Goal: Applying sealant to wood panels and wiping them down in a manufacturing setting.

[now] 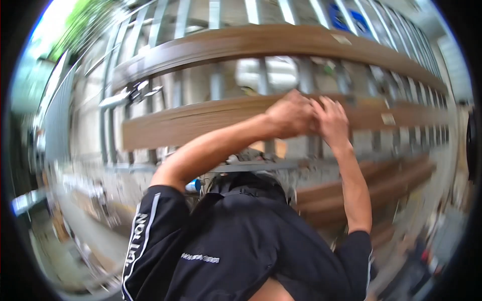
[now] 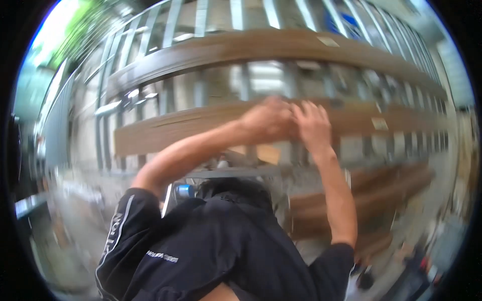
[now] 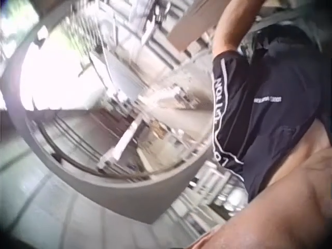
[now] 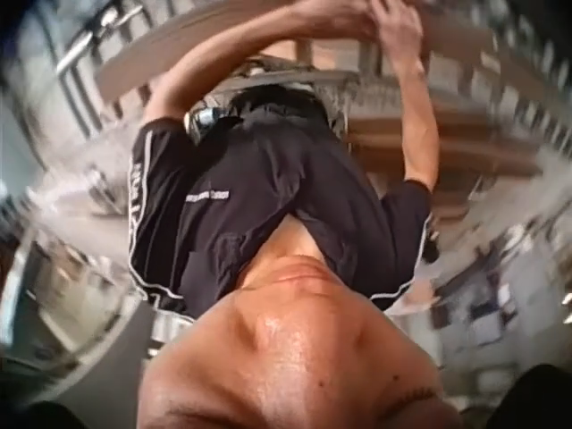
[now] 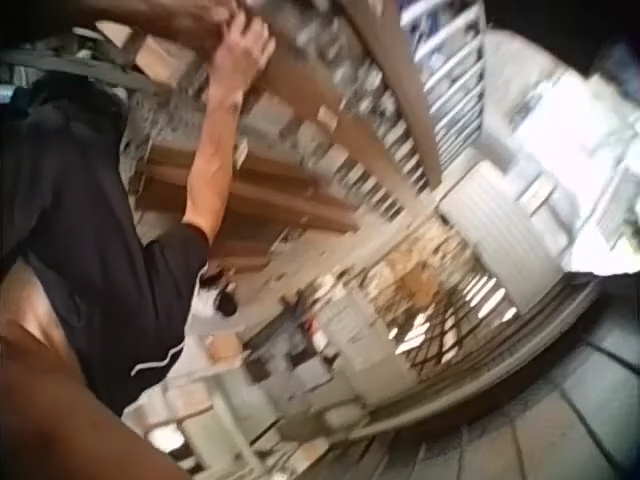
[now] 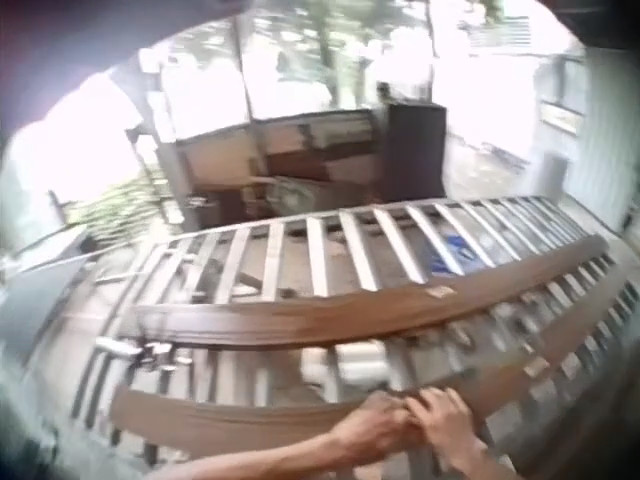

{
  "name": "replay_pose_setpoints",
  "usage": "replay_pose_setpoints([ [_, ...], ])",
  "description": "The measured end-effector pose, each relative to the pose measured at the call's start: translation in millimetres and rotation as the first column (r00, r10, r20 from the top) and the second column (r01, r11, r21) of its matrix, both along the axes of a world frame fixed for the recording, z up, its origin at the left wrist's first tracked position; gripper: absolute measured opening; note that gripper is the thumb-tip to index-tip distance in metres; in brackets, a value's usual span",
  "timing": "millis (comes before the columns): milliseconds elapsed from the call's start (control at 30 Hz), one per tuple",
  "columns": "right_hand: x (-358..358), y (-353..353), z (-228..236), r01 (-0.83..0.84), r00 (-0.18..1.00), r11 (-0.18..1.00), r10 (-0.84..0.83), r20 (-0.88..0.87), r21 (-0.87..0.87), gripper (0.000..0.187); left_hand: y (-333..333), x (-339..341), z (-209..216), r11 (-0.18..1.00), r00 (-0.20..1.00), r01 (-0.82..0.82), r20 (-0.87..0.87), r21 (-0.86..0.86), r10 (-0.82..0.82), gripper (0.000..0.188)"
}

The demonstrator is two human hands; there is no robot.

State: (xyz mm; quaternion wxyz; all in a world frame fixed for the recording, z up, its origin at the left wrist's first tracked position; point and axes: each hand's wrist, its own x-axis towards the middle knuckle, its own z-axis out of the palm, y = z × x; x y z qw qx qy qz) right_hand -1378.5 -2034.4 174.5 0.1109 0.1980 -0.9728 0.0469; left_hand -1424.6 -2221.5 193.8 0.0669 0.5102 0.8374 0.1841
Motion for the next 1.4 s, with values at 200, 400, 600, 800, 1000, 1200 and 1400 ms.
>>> replay_pose_setpoints([
  [200,-2.9,18.2,-3.1,0.073,0.956,0.991,-0.039,0.29,-0.109,0.051,-7.5,42.9,13.2,0.904,0.964,-0.217,0.224,0.37,0.14,0.017],
  [400,-10.8,29.7,9.4,-0.305,0.939,0.937,0.265,0.217,0.173,0.036,-74.8,163.0,20.7,0.557,0.931,-0.335,0.178,0.76,0.318,0.032],
  [600,35.8,-156.5,27.9,-0.628,0.722,0.661,0.692,0.01,-0.411,0.025,-188.0,258.7,-17.9,0.186,0.495,-0.808,0.472,0.559,0.729,0.016],
  [800,153.3,-308.6,48.5,-0.838,0.183,0.282,0.952,0.247,-0.466,0.041,-238.8,402.5,-56.4,-0.433,-0.282,-0.876,0.5,0.214,0.819,0.026],
  [1000,194.8,-352.0,27.5,-0.906,-0.185,-0.005,0.905,0.383,-0.424,0.042,-203.2,512.2,-153.8,-0.897,-0.753,-0.365,0.488,0.249,0.441,0.029],
  [1200,243.2,-371.1,27.2,-0.9,-0.395,-0.246,0.81,0.433,-0.36,0.043,-101.0,627.7,-227.6,-0.948,-0.712,0.22,0.626,-0.231,-0.318,0.05],
  [1400,254.1,-364.1,19.3,-0.888,-0.459,-0.357,0.722,0.517,-0.291,0.043,-11.8,772.9,-376.6,-0.481,-0.227,0.79,0.546,-0.381,-0.806,0.045],
])
